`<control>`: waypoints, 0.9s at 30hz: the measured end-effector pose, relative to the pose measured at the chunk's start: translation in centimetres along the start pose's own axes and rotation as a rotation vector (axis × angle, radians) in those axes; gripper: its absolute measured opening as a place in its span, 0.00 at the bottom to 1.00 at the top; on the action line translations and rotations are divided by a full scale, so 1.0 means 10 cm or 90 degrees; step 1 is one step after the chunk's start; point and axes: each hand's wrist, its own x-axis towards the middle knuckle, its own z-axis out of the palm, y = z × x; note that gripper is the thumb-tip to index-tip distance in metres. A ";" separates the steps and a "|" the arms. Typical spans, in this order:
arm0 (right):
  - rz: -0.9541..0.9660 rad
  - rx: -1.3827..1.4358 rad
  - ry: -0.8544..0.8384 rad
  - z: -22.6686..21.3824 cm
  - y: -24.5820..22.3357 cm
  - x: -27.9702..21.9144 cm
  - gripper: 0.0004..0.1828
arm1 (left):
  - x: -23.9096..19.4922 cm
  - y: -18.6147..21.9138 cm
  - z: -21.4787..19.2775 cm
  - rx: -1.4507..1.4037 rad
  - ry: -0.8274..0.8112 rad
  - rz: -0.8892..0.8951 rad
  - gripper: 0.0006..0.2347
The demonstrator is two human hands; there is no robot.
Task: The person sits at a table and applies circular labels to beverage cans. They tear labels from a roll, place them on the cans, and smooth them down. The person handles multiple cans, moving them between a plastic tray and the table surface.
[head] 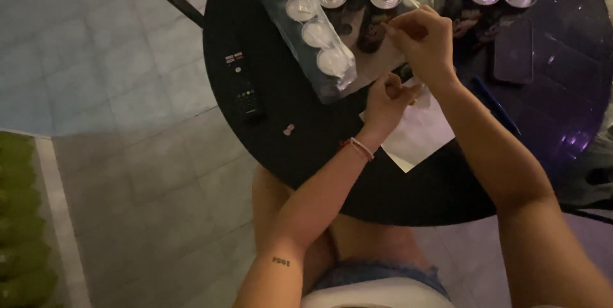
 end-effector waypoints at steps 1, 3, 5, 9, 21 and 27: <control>0.016 -0.014 0.006 0.01 0.00 0.01 0.03 | 0.01 0.00 0.02 -0.070 -0.013 0.010 0.16; 0.032 -0.026 0.008 0.06 0.01 0.02 0.04 | 0.01 -0.02 0.03 -0.139 -0.021 0.018 0.17; -0.038 -0.037 0.048 0.09 0.07 0.02 0.05 | 0.03 -0.04 0.02 -0.075 -0.028 0.015 0.17; -0.044 -0.048 0.083 0.15 0.11 0.03 0.09 | 0.08 -0.12 0.02 -0.109 -0.032 0.045 0.15; -0.101 -0.166 0.131 0.10 0.33 0.15 0.14 | 0.30 -0.48 0.07 0.010 0.005 0.128 0.15; 0.000 -0.075 0.037 -0.03 0.01 0.30 0.34 | 0.25 -0.56 0.04 0.010 -0.019 0.085 0.14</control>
